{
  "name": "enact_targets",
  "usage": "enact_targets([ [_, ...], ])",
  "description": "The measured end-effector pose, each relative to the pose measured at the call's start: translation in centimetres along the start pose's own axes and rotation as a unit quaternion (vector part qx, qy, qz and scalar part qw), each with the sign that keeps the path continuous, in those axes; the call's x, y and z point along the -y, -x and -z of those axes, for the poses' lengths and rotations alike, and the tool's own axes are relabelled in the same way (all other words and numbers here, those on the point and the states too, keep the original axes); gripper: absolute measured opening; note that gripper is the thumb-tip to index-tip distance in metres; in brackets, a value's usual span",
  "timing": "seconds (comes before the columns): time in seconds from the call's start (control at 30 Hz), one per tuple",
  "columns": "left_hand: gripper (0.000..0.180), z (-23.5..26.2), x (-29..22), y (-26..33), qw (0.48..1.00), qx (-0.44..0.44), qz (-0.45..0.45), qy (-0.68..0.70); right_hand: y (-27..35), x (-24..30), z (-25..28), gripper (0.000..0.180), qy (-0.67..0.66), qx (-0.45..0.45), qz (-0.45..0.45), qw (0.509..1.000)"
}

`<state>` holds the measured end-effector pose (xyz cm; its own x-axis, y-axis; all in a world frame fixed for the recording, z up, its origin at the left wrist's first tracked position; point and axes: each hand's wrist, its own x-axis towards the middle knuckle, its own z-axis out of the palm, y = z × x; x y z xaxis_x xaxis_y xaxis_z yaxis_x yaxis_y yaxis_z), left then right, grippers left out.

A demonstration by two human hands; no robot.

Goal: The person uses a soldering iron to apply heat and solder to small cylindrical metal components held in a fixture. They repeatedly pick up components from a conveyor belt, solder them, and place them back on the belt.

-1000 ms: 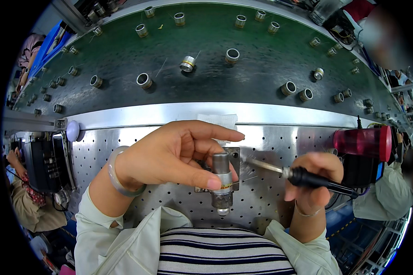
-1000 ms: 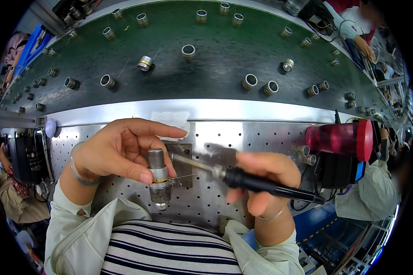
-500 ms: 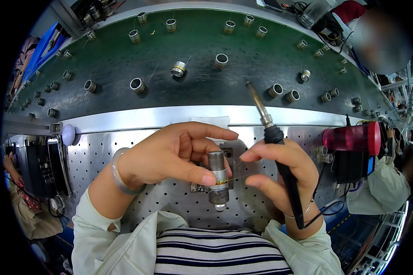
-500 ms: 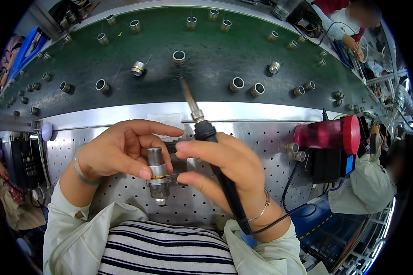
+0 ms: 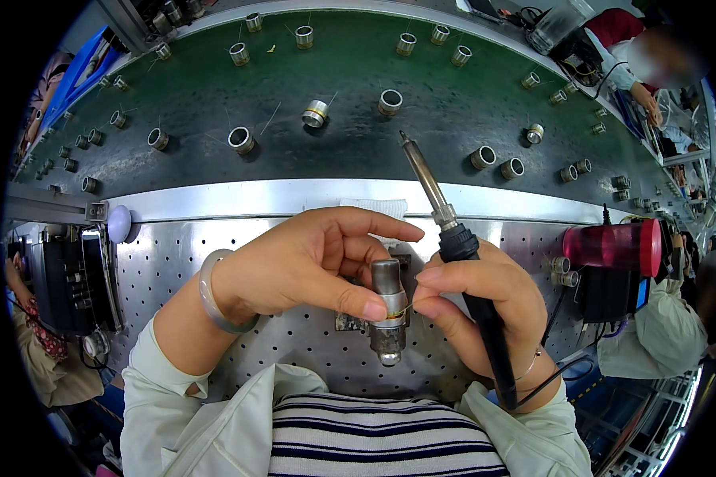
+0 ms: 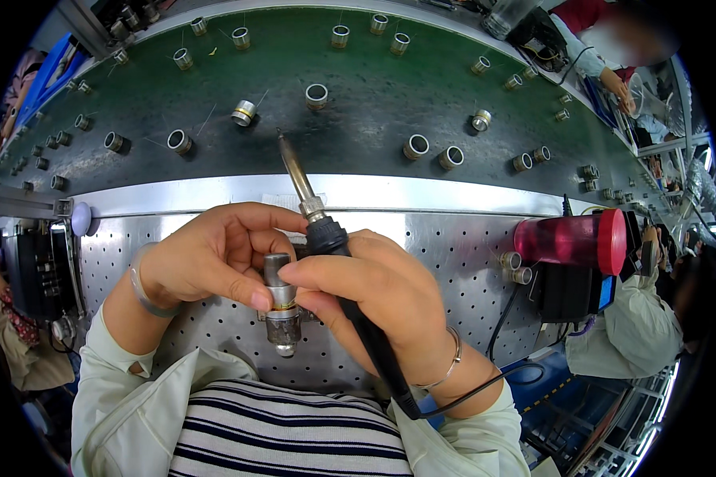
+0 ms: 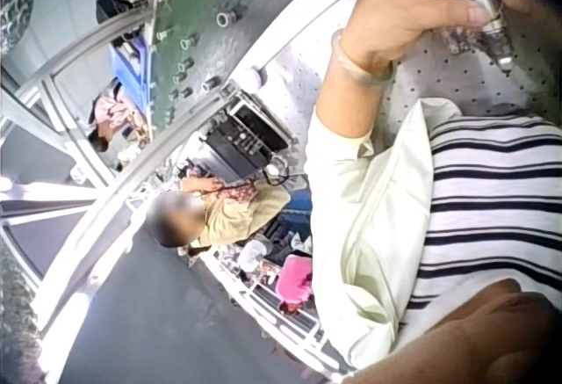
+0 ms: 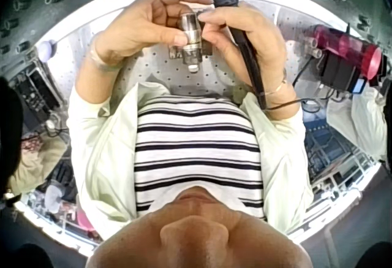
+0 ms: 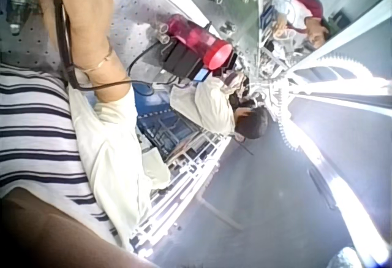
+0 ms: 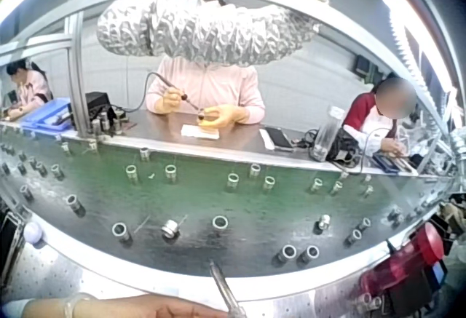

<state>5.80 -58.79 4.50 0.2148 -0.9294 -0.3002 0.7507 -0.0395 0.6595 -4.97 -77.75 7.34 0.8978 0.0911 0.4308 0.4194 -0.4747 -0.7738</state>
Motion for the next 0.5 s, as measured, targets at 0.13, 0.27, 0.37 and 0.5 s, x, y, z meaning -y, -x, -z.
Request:
enact_targets([
  [0.13,0.076,0.0,0.3,-0.2,1.000,-0.006,-0.006,-0.002,0.0,0.1,-0.1,0.034,-0.008,-0.002,-0.003,1.000],
  [0.27,0.076,-0.1,0.3,-0.4,1.000,-0.002,-0.008,-0.012,-0.1,0.5,-0.1,0.033,-0.046,-0.018,-0.017,0.999],
  [0.37,0.076,-0.2,0.2,-0.5,1.000,0.004,-0.007,-0.023,-0.1,0.4,0.6,0.032,-0.021,-0.005,-0.016,1.000],
  [0.5,0.080,-0.3,0.4,-0.6,1.000,0.000,-0.012,-0.021,0.5,0.1,1.3,0.030,-0.029,-0.021,-0.038,0.999],
])
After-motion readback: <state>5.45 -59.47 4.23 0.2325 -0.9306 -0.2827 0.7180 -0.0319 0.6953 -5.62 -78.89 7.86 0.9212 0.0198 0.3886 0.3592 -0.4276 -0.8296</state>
